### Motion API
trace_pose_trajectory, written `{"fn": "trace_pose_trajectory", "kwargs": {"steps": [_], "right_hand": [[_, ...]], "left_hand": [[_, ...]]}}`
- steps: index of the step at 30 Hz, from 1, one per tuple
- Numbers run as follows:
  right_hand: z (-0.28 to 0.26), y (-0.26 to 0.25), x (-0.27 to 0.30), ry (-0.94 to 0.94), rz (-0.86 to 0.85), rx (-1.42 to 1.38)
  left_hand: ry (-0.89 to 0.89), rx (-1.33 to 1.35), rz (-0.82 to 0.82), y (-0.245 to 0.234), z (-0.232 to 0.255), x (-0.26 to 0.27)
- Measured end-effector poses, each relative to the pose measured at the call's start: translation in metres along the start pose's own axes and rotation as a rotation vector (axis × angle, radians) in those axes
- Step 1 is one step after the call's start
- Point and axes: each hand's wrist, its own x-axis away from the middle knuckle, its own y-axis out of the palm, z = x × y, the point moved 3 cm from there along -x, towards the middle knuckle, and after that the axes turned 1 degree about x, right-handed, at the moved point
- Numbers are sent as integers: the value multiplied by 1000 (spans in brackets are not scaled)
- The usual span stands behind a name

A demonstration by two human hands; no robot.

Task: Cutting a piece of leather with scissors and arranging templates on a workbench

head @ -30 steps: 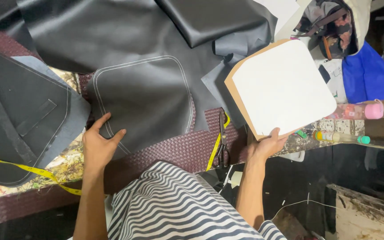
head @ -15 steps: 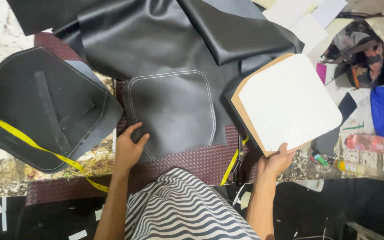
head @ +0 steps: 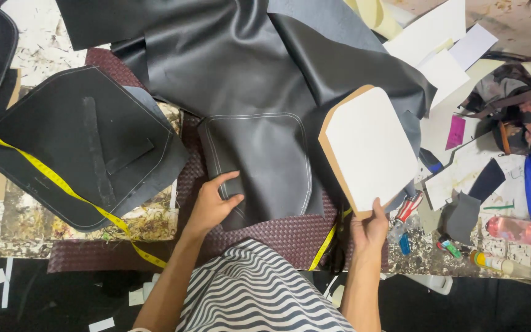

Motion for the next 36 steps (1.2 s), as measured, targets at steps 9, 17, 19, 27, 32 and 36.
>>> {"fn": "trace_pose_trajectory", "kwargs": {"steps": [9,17,19,27,32,36], "right_hand": [[36,19,49,162,-121,676],[60,36,54,143,-231,614],[48,29,41,41,-274,634],[-44,95,59,-377,-338,715],[-70,98,67,-430,-229,481],[-97,67,38,-413,-169,465]], "left_hand": [[-96,338,79,-17,48,29],[-74,405,64,-18,71,32],[-43,386,53,-18,75,34],[90,356,-246,7,95,55],[-31,532,-261,32,47,50],[-152,492,-76,19,36,34]]}}
